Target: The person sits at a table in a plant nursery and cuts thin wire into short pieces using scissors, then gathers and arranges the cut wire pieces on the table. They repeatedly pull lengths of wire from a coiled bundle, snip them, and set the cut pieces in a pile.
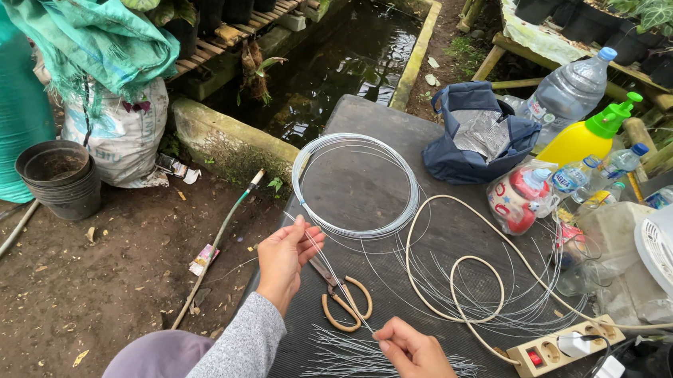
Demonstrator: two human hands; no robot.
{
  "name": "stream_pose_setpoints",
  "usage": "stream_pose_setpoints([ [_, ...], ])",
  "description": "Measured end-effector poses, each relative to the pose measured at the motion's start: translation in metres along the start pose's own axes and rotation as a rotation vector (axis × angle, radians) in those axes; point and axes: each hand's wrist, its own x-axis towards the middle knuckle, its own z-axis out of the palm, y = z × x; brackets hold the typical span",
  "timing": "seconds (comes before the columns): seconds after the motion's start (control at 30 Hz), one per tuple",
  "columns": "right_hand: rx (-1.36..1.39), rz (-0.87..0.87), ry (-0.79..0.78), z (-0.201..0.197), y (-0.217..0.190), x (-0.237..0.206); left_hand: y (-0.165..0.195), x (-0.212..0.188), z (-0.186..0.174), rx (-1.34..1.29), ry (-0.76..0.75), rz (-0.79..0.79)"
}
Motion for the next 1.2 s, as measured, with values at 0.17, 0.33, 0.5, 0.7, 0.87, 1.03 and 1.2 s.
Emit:
stream_pose_setpoints([
  [0.17,-0.048,-0.002,-0.028,-0.004,0.0,-0.003,0.004,-0.001,0.0,0.007,0.03,0.037],
  [0.33,-0.06,-0.029,-0.022,-0.004,-0.002,-0.006,0.011,-0.001,-0.002,-0.021,0.052,0.085],
  [0.5,-0.064,-0.057,-0.035,-0.005,-0.005,-0.008,0.015,0.001,-0.004,-0.045,0.076,0.104],
  [0.7,-0.107,-0.016,0.023,-0.004,-0.007,-0.008,0.013,0.005,-0.011,0.017,0.094,0.062],
  [0.87,-0.053,-0.014,0.137,0.001,-0.01,-0.008,0.013,0.007,-0.012,0.024,-0.023,0.063],
  [1.03,-0.043,0.014,0.288,0.006,-0.011,-0.003,-0.009,-0.01,0.004,0.108,-0.142,-0.114],
  [1.2,-0.04,0.036,0.271,0.003,-0.007,0.0,-0.023,-0.009,0.004,0.268,-0.223,-0.068],
])
